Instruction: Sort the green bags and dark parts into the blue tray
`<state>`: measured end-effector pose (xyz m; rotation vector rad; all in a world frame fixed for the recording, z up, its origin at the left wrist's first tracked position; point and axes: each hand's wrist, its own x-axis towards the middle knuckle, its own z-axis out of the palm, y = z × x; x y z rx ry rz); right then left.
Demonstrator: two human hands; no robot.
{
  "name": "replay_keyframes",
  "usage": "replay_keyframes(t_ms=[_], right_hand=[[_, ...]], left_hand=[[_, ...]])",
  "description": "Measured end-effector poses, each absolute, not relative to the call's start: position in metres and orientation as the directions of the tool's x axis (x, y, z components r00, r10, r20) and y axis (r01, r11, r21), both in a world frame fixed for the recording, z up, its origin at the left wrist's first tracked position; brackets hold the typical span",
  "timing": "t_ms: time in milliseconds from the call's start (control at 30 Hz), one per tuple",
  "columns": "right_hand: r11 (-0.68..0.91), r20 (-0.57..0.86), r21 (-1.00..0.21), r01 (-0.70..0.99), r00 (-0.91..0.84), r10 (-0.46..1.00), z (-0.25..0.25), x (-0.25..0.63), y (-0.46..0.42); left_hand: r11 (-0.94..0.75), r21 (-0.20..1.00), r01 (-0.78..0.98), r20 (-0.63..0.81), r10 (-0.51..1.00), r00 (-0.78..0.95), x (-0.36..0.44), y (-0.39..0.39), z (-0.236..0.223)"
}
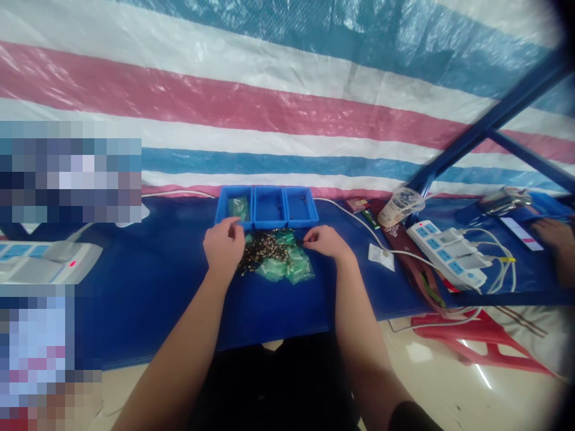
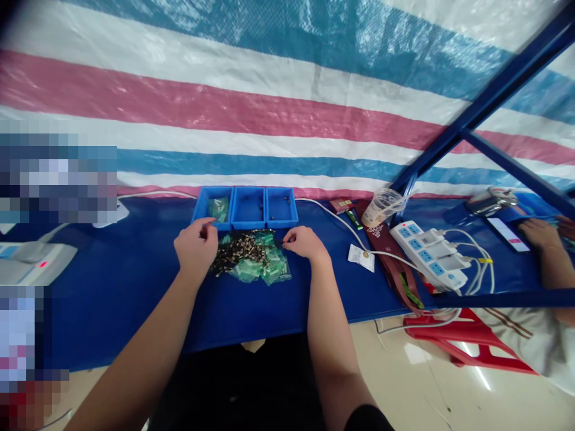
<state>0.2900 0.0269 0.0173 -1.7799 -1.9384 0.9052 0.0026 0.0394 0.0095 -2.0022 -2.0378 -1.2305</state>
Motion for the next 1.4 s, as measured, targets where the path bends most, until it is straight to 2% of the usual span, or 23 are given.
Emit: replay_keyframes(t_ms=[133,300,467,600,800,1033,1267,1400], right_hand=[[0.078,-0.091,-0.703,0.707,-0.198,0.976,0.019,0.287,0.027],[0.155,0.102,-0.883,0.444,-0.141,0.985,0.023,0.266,0.024],[0.268,0.243,-0.919,0.290,-0.122,0.962,0.018,0.229,0.023],[0.299,0.260,-0.923,0.244,-0.178,0.949,0.017,0.220,0.022],[0.316,0.282,-0.919,0.236,-0.170,0.944,0.018,0.222,0.022],[0.330,0.291,-0.918,0.219,-0.192,0.937,0.019,0.221,0.022],[0.285,0.241,-0.928,0.239,-0.200,0.950,0.018,0.221,0.022],[0.283,0.251,-0.921,0.266,-0.148,0.957,0.017,0.220,0.022]], left_hand=[[-0.269,0.510,0.817,0.570,0.817,-0.087,0.006,0.036,0.009],[-0.453,0.573,0.682,0.548,0.831,0.092,0.012,0.029,0.009],[-0.511,0.614,0.602,0.482,0.846,0.227,0.019,0.027,0.009],[-0.559,0.603,0.569,0.509,0.819,0.265,0.021,0.029,0.007],[-0.501,0.625,0.598,0.448,0.858,0.250,0.023,0.029,0.004],[-0.525,0.611,0.593,0.466,0.844,0.267,0.020,0.028,0.002],[-0.460,0.640,0.616,0.426,0.879,0.214,0.022,0.027,0.006],[-0.422,0.661,0.620,0.418,0.894,0.162,0.021,0.028,0.007]])
